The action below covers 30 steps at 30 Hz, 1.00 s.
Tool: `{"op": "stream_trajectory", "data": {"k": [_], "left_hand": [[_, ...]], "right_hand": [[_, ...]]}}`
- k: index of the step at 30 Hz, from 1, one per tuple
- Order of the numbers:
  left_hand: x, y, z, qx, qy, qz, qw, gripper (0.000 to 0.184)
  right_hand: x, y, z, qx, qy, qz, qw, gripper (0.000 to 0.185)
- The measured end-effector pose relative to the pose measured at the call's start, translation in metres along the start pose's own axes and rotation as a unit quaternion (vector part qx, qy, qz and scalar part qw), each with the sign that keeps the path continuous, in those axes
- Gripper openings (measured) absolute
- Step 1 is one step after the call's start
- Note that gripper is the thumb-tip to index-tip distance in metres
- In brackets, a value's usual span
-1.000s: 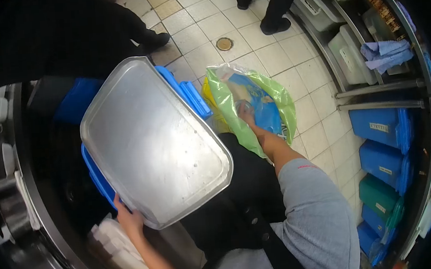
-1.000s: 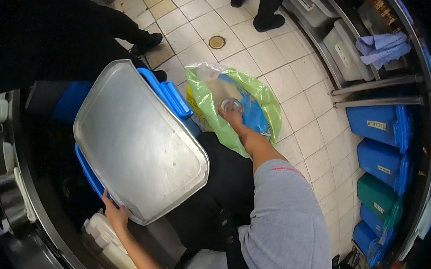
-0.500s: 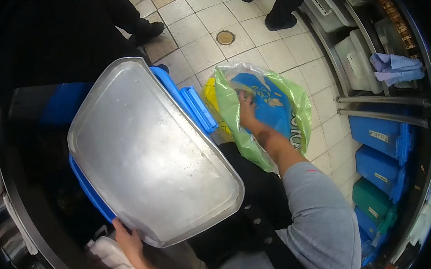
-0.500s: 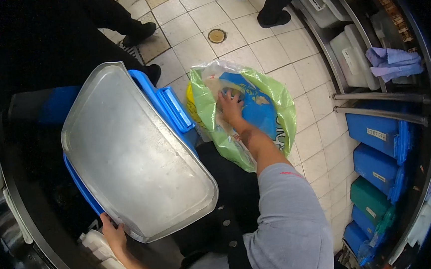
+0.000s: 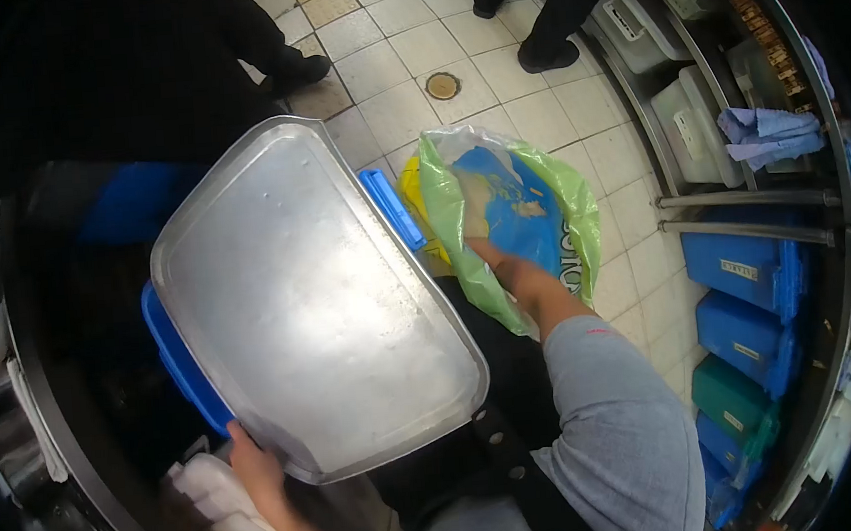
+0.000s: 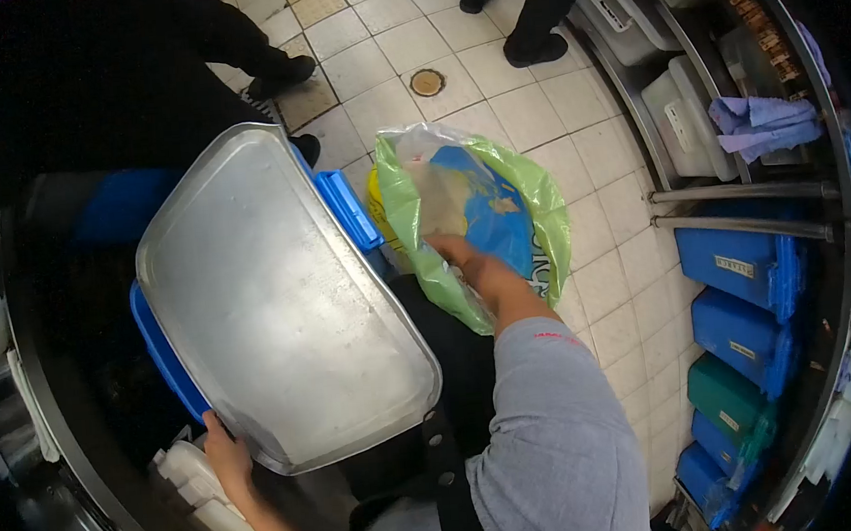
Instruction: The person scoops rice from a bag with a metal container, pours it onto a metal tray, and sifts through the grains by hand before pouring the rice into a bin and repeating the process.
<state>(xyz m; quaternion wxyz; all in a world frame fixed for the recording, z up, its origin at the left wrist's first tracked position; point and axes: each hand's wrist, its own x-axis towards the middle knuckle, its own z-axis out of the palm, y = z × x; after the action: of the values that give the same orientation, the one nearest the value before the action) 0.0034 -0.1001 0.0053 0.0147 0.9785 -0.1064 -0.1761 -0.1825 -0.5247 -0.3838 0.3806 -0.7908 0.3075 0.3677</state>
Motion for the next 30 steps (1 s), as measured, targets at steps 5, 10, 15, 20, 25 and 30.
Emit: {"op": "stream_trajectory", "data": {"k": [5,10,15,20,25,30], "left_hand": [[0.000,-0.009,0.007,-0.006,0.014,0.008,1.000,0.052],[0.013,-0.027,0.020,-0.021,0.022,0.037,0.999,0.044],[0.026,-0.023,0.014,-0.046,-0.011,0.026,0.999,0.037],[0.037,-0.029,0.020,-0.040,-0.020,0.009,0.999,0.037],[0.040,-0.029,0.019,-0.074,-0.008,0.018,0.997,0.037],[0.040,-0.029,0.020,-0.099,-0.018,0.011,0.995,0.039]], "right_hand": [[-0.016,-0.012,-0.032,0.194,-0.132,0.008,0.972,0.081],[-0.060,-0.013,-0.061,0.392,-0.042,-0.007,0.919,0.085],[-0.125,-0.013,-0.080,0.578,0.056,-0.057,0.812,0.083],[-0.191,-0.034,-0.095,0.661,0.147,-0.074,0.732,0.075],[-0.241,-0.053,-0.117,0.702,0.138,-0.109,0.690,0.071],[-0.302,-0.112,-0.142,0.702,0.169,-0.134,0.679,0.066]]}}
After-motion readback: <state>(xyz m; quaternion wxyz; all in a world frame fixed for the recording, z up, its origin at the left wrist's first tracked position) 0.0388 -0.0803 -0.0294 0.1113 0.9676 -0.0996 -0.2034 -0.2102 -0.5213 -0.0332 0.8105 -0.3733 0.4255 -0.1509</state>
